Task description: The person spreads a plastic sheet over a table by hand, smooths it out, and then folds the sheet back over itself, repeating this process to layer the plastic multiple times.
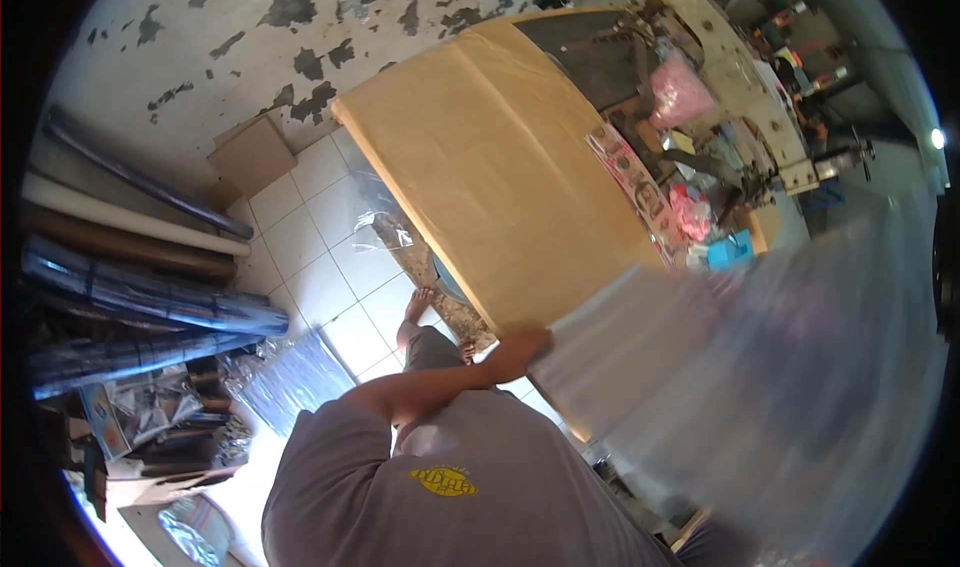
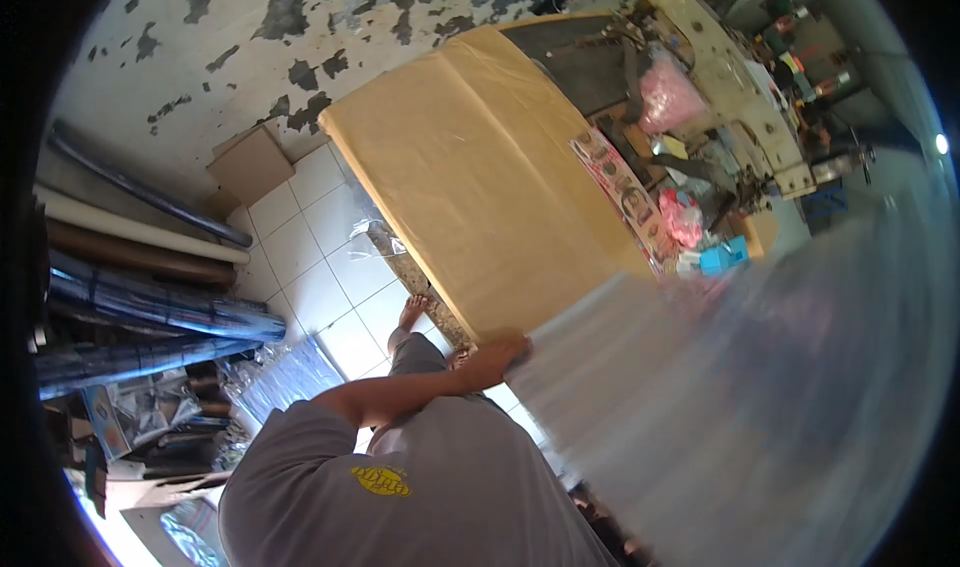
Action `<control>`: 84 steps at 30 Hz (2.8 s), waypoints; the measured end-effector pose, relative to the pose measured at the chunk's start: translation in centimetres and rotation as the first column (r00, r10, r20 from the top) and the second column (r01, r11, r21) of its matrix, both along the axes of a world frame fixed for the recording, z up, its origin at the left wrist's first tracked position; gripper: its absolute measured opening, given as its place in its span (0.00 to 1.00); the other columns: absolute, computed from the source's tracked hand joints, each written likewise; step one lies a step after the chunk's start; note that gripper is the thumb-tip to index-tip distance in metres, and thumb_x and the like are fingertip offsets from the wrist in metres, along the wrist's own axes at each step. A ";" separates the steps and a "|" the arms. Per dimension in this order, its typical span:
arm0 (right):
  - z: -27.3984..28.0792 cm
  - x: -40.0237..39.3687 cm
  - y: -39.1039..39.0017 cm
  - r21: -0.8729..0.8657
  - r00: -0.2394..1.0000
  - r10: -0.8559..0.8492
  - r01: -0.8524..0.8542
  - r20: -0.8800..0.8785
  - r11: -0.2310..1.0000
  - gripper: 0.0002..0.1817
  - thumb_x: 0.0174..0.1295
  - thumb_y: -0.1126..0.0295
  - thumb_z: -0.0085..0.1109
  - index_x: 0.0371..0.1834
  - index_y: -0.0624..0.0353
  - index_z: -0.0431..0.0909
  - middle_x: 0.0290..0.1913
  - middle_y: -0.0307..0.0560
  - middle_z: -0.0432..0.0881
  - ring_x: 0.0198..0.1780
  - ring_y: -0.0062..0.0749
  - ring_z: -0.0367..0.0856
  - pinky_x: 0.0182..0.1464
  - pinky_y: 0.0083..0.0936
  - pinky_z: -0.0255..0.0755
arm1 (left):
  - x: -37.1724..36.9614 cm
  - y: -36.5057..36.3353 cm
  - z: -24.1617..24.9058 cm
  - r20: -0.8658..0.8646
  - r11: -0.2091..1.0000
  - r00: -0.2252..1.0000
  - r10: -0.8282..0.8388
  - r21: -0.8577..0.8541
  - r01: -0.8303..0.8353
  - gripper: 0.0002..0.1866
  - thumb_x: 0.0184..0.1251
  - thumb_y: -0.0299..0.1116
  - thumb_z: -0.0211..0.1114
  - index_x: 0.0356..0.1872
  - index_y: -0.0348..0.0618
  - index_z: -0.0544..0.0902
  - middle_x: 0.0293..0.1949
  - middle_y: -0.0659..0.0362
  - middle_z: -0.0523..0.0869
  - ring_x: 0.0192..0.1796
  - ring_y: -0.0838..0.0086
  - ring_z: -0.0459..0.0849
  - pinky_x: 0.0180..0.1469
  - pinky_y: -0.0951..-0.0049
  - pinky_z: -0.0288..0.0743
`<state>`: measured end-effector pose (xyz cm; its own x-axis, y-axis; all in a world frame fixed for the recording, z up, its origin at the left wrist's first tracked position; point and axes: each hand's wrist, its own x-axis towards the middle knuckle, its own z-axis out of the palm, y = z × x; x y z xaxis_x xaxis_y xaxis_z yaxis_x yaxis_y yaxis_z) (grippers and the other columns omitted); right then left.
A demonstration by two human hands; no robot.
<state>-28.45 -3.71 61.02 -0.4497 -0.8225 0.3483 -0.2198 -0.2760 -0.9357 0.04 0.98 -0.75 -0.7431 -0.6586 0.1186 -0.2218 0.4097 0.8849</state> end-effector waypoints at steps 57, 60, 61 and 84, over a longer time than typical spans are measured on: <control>-59.4 3.0 7.9 0.728 0.790 -0.418 -0.053 0.449 0.683 0.16 0.70 0.62 0.64 0.54 0.60 0.80 0.43 0.38 0.81 0.42 0.23 0.79 0.47 0.25 0.78 | -0.9 1.4 2.9 0.310 0.487 0.945 0.100 0.814 -0.318 0.45 0.62 0.75 0.61 0.37 0.29 0.86 0.36 0.50 0.88 0.45 0.66 0.83 0.55 0.64 0.72; -59.3 2.6 8.9 0.661 0.686 -0.416 -0.126 0.596 0.740 0.16 0.69 0.62 0.66 0.54 0.59 0.80 0.43 0.37 0.81 0.44 0.22 0.79 0.48 0.25 0.77 | -1.2 2.2 1.9 0.340 0.313 0.939 0.057 0.887 -0.340 0.42 0.66 0.70 0.63 0.44 0.28 0.84 0.35 0.54 0.85 0.39 0.70 0.79 0.49 0.68 0.74; -58.4 2.9 8.4 0.678 0.703 -0.427 -0.108 0.569 0.727 0.17 0.68 0.62 0.67 0.53 0.59 0.80 0.43 0.37 0.81 0.44 0.23 0.79 0.48 0.26 0.77 | -1.4 2.4 1.1 0.350 0.216 0.935 0.057 0.910 -0.354 0.41 0.67 0.68 0.64 0.46 0.28 0.83 0.35 0.55 0.83 0.38 0.71 0.78 0.47 0.69 0.75; -60.2 -4.6 24.3 0.606 0.700 -0.528 0.701 -0.482 0.377 0.24 0.58 0.62 0.75 0.52 0.64 0.79 0.40 0.48 0.82 0.38 0.35 0.82 0.43 0.32 0.78 | 18.7 -34.8 0.3 0.293 0.703 0.716 0.633 -0.605 -0.374 0.27 0.71 0.47 0.66 0.61 0.36 0.78 0.60 0.41 0.78 0.63 0.47 0.77 0.63 0.50 0.73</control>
